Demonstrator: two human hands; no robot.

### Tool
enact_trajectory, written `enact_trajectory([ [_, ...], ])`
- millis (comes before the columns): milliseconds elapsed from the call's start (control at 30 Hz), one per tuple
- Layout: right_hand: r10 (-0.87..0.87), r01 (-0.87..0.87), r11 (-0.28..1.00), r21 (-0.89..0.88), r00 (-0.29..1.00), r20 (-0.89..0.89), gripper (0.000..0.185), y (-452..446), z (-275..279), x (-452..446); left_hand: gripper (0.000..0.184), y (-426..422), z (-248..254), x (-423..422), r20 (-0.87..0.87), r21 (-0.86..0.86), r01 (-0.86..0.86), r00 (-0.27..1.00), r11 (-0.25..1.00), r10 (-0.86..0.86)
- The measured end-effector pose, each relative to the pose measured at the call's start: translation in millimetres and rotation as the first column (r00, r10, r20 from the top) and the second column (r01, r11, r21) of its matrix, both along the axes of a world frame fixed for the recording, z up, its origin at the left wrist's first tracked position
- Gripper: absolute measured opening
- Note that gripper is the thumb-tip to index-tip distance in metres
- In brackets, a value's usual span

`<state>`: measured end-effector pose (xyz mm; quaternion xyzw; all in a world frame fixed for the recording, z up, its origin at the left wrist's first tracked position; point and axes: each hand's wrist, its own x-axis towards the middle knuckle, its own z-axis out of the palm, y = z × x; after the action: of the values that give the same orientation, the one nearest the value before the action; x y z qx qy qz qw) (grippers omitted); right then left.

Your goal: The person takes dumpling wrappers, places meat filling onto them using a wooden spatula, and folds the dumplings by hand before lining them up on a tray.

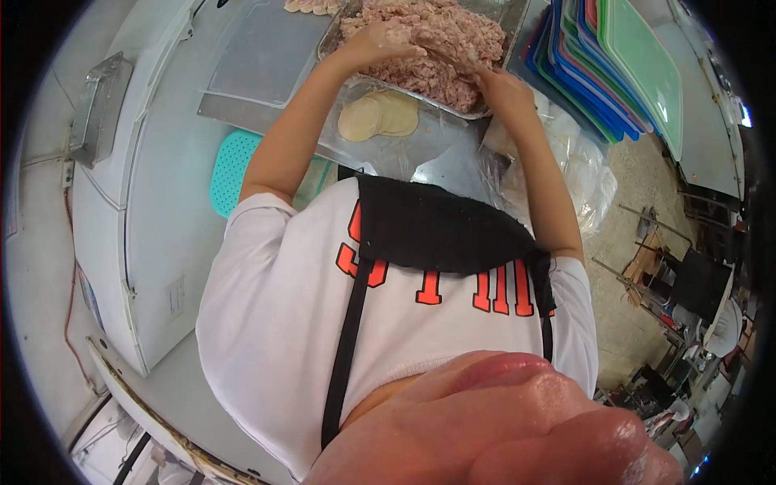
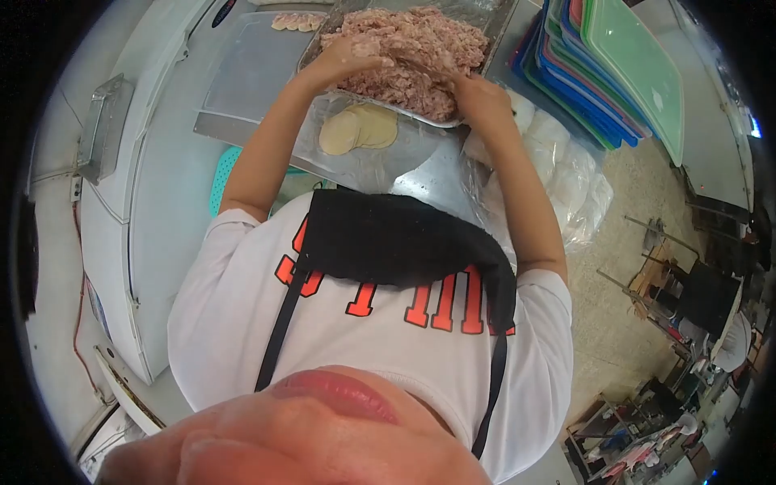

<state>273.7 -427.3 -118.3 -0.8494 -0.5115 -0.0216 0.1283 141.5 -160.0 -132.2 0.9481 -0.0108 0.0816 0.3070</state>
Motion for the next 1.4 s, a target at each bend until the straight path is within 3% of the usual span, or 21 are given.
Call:
enact_trajectory([
  [33,-0.002,0.001,0.996,-0.092,1.000,-0.014,0.028,-4.6,-6.3,13.7,0.049,-12.9,22.7,-14.8,-0.028,-0.200,-0.141,0.990,0.970,0.138],
  [67,-0.023,0.015,0.997,-0.069,0.994,-0.111,0.027,-12.2,0.7,14.0,0.051,-22.0,37.1,-24.0,-0.089,-0.391,-0.271,0.962,0.879,0.257],
  [167,-0.097,0.108,0.994,0.009,0.922,-0.376,0.028,-31.1,57.7,1.1,0.055,-17.8,46.5,-31.0,0.241,-0.231,-0.171,0.944,0.958,0.226],
  [267,0.070,0.080,0.976,0.203,0.766,-0.639,0.035,-32.6,83.5,-20.5,0.061,-28.7,85.7,-34.2,0.180,-0.299,0.064,0.984,0.952,-0.009],
  [367,0.242,-0.054,0.948,0.313,0.762,-0.601,0.033,-10.1,62.3,-45.9,0.065,-25.8,94.0,-29.2,-0.082,-0.171,0.038,0.995,0.985,-0.052],
  [467,0.169,-0.113,0.982,0.153,0.889,-0.426,0.030,-7.9,81.6,-31.6,0.066,-20.7,90.6,-31.4,-0.018,-0.101,0.054,0.998,0.993,-0.056],
  [500,0.124,-0.100,0.989,0.113,0.965,-0.229,0.028,-9.3,96.2,-35.6,0.067,-16.7,83.6,-32.4,0.018,-0.109,0.017,1.000,0.994,-0.016],
  [600,0.136,-0.082,0.945,0.317,0.979,-0.151,0.027,1.6,94.0,-62.0,0.068,-1.4,69.2,-30.5,0.082,-0.114,-0.025,0.996,0.993,0.035],
  [633,0.072,-0.053,0.986,0.159,0.991,-0.115,0.026,8.5,97.7,-72.3,0.068,5.2,70.1,-28.1,0.079,-0.098,0.005,0.997,0.995,0.003],
  [733,0.061,-0.053,0.994,0.096,0.994,-0.086,0.026,17.5,103.4,-51.5,0.069,17.8,72.5,-33.5,0.108,-0.133,0.073,0.992,0.988,-0.059],
  [767,0.026,-0.019,0.999,0.037,0.983,-0.183,0.028,21.0,126.1,-56.0,0.069,23.5,74.4,-36.6,0.126,-0.154,0.090,0.990,0.984,-0.071],
  [867,0.020,0.026,0.989,0.144,0.951,-0.308,0.029,32.4,141.1,-75.3,0.071,38.8,82.8,-52.5,0.125,-0.169,0.026,0.992,0.985,-0.004],
  [900,0.104,-0.025,0.970,0.241,0.940,-0.324,0.032,41.3,136.5,-85.2,0.071,43.6,89.0,-55.2,0.078,-0.197,0.045,0.996,0.979,-0.030],
  [967,0.100,-0.031,0.976,0.213,0.942,-0.320,0.033,67.3,108.3,-96.3,0.072,56.0,104.5,-58.3,-0.015,-0.256,0.080,0.996,0.963,-0.087],
  [1000,0.098,-0.034,0.979,0.202,0.943,-0.318,0.033,79.6,101.1,-101.2,0.071,62.3,102.9,-61.0,-0.040,-0.281,0.029,0.998,0.959,-0.042],
  [1033,0.041,0.012,0.993,0.119,0.899,-0.435,0.034,85.9,103.6,-103.0,0.071,69.1,100.2,-63.3,-0.062,-0.306,-0.025,0.998,0.952,0.007],
  [1067,0.047,0.010,0.991,0.131,0.901,-0.431,0.035,91.3,99.5,-100.5,0.071,76.5,96.8,-66.1,-0.084,-0.330,-0.084,0.995,0.940,0.059],
  [1167,0.058,0.027,0.981,0.190,0.903,-0.426,0.035,92.3,70.9,-89.8,0.068,126.3,68.6,-72.7,-0.103,-0.298,-0.013,0.994,0.955,-0.019],
  [1233,0.058,0.059,0.962,0.267,0.910,-0.412,0.034,89.2,59.6,-89.1,0.068,167.5,32.0,-79.5,-0.043,-0.240,-0.128,0.992,0.962,0.121],
  [1333,-0.159,0.334,0.931,0.147,0.734,-0.660,0.029,77.6,40.6,-85.1,0.067,243.0,-44.6,-86.8,0.000,-0.105,-0.326,0.945,0.939,0.328],
  [1400,-0.169,0.397,0.905,0.151,0.663,-0.730,0.031,76.5,41.0,-89.5,0.068,272.7,-61.4,-90.9,0.016,-0.003,-0.436,0.900,0.900,0.436],
])
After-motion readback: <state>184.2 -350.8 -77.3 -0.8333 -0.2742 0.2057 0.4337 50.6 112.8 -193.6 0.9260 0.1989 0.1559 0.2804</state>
